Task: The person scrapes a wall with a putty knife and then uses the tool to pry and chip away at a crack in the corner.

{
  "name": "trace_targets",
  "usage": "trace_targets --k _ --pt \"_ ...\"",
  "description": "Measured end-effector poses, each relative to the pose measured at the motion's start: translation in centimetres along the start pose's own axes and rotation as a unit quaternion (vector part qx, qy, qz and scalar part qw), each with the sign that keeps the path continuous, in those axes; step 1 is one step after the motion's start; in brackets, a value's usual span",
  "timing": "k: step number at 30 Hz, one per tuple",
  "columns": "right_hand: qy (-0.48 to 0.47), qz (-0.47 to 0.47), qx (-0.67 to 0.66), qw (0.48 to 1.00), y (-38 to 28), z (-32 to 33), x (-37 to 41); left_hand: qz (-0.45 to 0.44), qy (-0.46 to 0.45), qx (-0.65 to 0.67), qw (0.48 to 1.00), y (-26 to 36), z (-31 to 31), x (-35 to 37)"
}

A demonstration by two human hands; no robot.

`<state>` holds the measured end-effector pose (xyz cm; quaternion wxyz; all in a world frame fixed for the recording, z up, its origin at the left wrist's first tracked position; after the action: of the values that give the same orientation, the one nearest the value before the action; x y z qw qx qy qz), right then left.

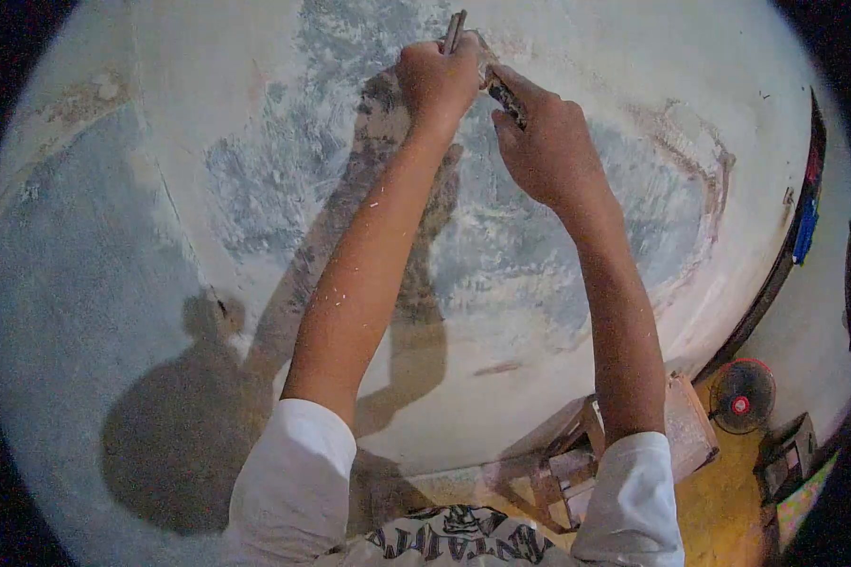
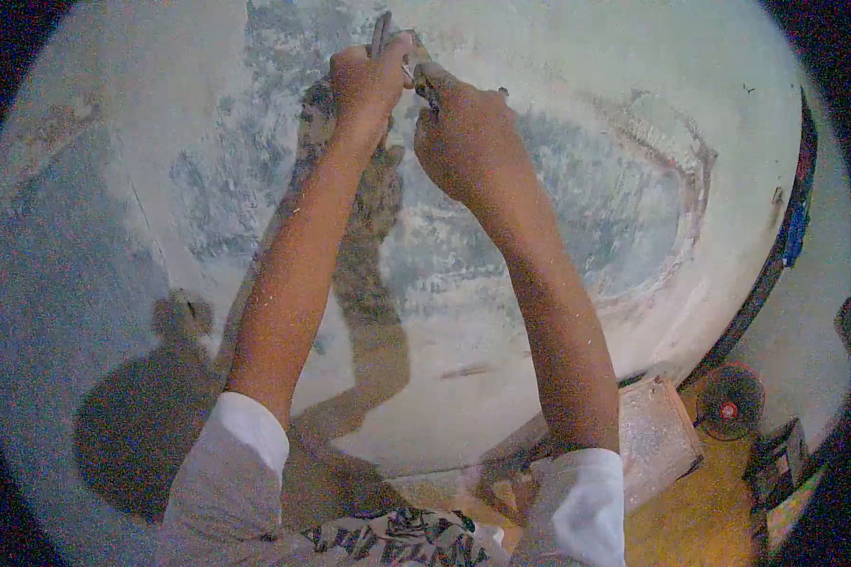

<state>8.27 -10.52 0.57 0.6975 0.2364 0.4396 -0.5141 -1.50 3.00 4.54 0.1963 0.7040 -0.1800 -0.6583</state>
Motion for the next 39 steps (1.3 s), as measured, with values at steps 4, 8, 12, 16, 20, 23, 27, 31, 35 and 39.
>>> trace_targets --k 4,8,12,16,20,23,27,31,35,39 --pt "0.001 -0.003 -0.003 1.000 0.8 -0.4 0.8 -0.004 0.023 -0.086 0.996 0.5 0.1 0.8" --pt "-0.002 0.001 0.000 1.000 0.6 0.4 -0.2 -0.013 0.063 -0.102 0.993 1.4 0.3 0.9" --pt "-0.007 0.019 -0.008 1.000 1.2 0.4 0.3 0.004 0.053 -0.040 0.998 0.7 -0.1 1.1" --pt "0.000 0.055 -0.005 0.998 1.8 0.7 -0.5 -0.003 0.059 -0.090 0.994 0.0 -0.1 0.6" --pt "0.016 0.057 -0.046 0.997 2.4 0.5 -0.1 0.008 0.067 -0.083 0.994 -0.2 -0.3 0.7" --pt "-0.002 0.048 -0.008 0.999 2.4 0.1 0.1 0.013 0.057 -0.095 0.994 0.0 -0.3 0.9" --pt "-0.010 0.045 -0.040 0.998 2.6 0.4 -0.2 0.026 0.067 -0.040 0.997 0.3 -0.5 0.6" --pt "-0.008 0.035 -0.040 0.999 2.1 0.1 0.1 0.000 0.085 -0.111 0.990 -0.2 0.1 0.4" --pt "-0.035 0.027 -0.043 0.998 1.7 0.9 -0.8 -0.004 0.090 -0.087 0.992 -0.3 0.2 -0.2" --pt "-0.004 0.042 -0.045 0.998 1.6 0.0 0.2 0.036 0.066 -0.058 0.995 0.4 0.1 0.9"
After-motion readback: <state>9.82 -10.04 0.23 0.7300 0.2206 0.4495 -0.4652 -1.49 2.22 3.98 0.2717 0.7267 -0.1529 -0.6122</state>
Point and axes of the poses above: each hand's wrist, its own x-axis away from the middle knuckle, its own z-axis out of the back of the hand, y = z × x, the point moved 6 cm from there along -x, towards the middle knuckle, and after that the axes turned 6 degrees about -y, right-handed, at the moved point
